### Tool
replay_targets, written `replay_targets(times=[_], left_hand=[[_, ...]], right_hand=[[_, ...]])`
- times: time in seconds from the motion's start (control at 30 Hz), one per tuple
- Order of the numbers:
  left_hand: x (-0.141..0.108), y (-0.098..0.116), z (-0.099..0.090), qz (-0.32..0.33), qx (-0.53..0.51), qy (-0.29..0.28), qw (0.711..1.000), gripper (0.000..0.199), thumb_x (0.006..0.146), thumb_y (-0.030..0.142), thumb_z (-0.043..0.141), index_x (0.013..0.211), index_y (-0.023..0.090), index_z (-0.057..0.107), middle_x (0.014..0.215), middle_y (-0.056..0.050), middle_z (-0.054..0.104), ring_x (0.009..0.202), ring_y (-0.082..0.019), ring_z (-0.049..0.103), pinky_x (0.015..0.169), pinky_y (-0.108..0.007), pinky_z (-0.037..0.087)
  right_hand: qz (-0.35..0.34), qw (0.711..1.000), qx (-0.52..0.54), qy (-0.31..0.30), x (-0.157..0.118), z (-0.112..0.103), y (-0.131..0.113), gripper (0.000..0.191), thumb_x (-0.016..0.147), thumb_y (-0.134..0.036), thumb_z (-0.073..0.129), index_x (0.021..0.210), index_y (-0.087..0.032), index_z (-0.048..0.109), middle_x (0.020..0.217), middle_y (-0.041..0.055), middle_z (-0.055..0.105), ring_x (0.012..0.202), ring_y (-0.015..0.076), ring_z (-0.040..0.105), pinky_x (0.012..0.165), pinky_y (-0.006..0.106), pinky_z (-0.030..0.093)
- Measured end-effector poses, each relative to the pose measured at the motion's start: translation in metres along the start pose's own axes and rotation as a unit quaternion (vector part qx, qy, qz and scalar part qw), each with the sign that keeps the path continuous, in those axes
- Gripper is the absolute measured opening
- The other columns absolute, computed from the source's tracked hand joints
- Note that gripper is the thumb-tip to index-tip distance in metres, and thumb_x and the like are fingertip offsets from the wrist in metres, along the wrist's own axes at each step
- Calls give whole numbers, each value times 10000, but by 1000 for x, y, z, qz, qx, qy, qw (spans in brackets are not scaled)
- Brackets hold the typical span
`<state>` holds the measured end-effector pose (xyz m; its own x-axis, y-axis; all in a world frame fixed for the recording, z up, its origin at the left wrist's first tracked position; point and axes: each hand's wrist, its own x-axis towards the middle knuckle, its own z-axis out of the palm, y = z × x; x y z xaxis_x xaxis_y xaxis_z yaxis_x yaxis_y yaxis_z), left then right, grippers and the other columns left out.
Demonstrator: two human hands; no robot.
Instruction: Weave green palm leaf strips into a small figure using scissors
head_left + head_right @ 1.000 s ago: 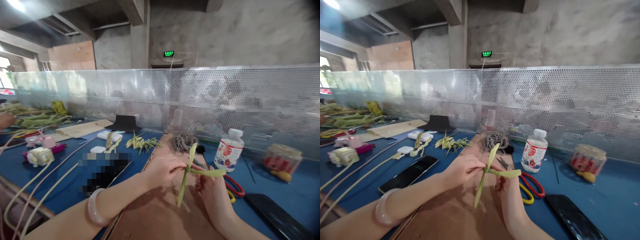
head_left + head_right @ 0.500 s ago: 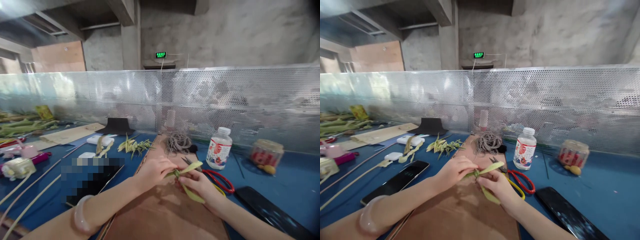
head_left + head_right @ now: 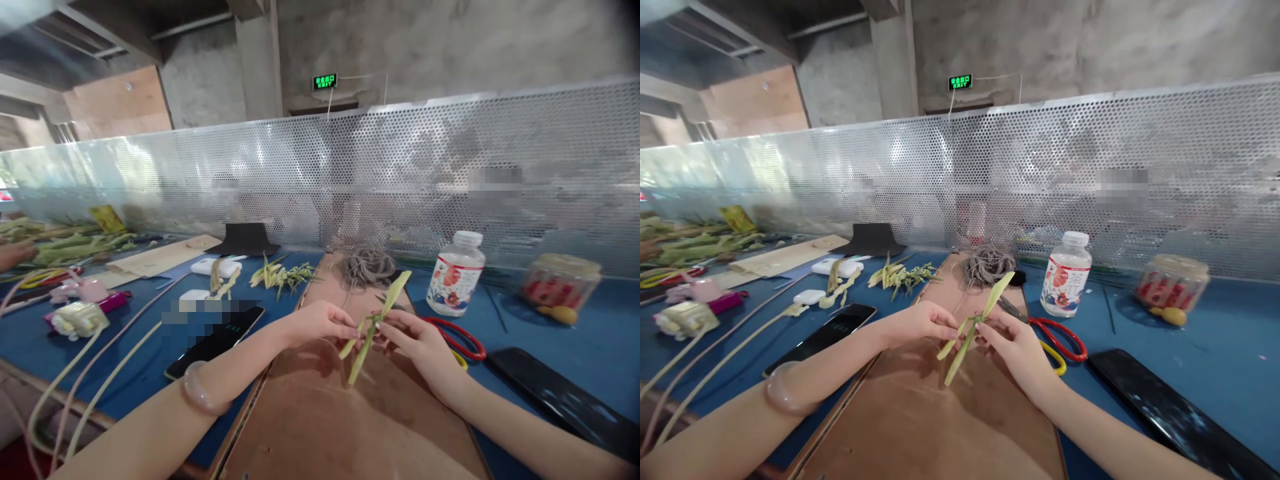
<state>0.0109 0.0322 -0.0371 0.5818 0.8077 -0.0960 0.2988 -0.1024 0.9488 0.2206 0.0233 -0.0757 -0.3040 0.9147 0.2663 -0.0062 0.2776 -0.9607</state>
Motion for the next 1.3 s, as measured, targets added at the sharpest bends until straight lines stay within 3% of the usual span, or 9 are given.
replay_targets(times=[0.2,0.4,0.5,0.7,0.83,1.0,1.17,1.3], left_hand=[[-1,-1,2,-34,-110,-21,993,277,610,337,768,748,129,647,670,8,590,591,-70,511,585,-206,386],[-4,2,8,-55,-176,-80,980,319,642,289,760,907,139,661,747,-1,597,590,-52,500,559,-202,360],[-3,2,10,-47,-175,-55,982,350,637,270,763,949,144,668,776,-4,597,621,-55,508,574,-196,373],[-1,0,18,-23,-212,2,977,282,557,254,806,715,132,606,695,15,578,615,-69,526,576,-199,389],[1,-2,22,6,-208,21,978,301,572,272,796,753,140,594,744,3,594,671,-94,575,596,-213,406],[1,-2,25,57,-116,48,990,278,624,314,758,770,136,603,721,-2,611,600,-78,541,589,-224,409],[1,1,31,93,-80,92,988,262,625,299,753,771,131,615,745,-9,638,703,-100,580,705,-243,428],[-1,3,33,96,-68,120,986,283,611,287,764,771,131,591,718,-3,630,657,-92,574,654,-230,434]], right_hand=[[-20,999,-33,10,-5,3,-1,326,761,-422,626,987,-190,662,830,47,683,669,160,603,536,253,505],[-25,998,-51,11,-7,3,-2,312,766,-410,619,992,-198,651,842,52,686,672,166,619,528,253,508],[-31,998,-55,14,-7,3,-1,310,767,-413,616,991,-200,643,810,47,683,662,166,623,518,250,507],[-47,997,-49,-26,-9,3,0,278,803,-413,579,987,-208,619,752,29,667,663,158,615,514,233,483],[-54,997,-50,-31,-10,4,-2,237,815,-407,570,925,-201,612,715,18,656,645,144,601,522,223,465],[-54,997,-45,-34,-12,6,-6,226,819,-409,560,905,-203,598,689,1,633,620,135,589,515,223,458],[-84,992,-89,-18,-16,8,-8,220,838,-396,526,915,-197,579,704,11,620,612,141,583,525,240,468],[-140,976,-164,-18,-21,9,-9,254,841,-331,522,1065,-213,522,828,37,622,701,163,591,622,279,494]])
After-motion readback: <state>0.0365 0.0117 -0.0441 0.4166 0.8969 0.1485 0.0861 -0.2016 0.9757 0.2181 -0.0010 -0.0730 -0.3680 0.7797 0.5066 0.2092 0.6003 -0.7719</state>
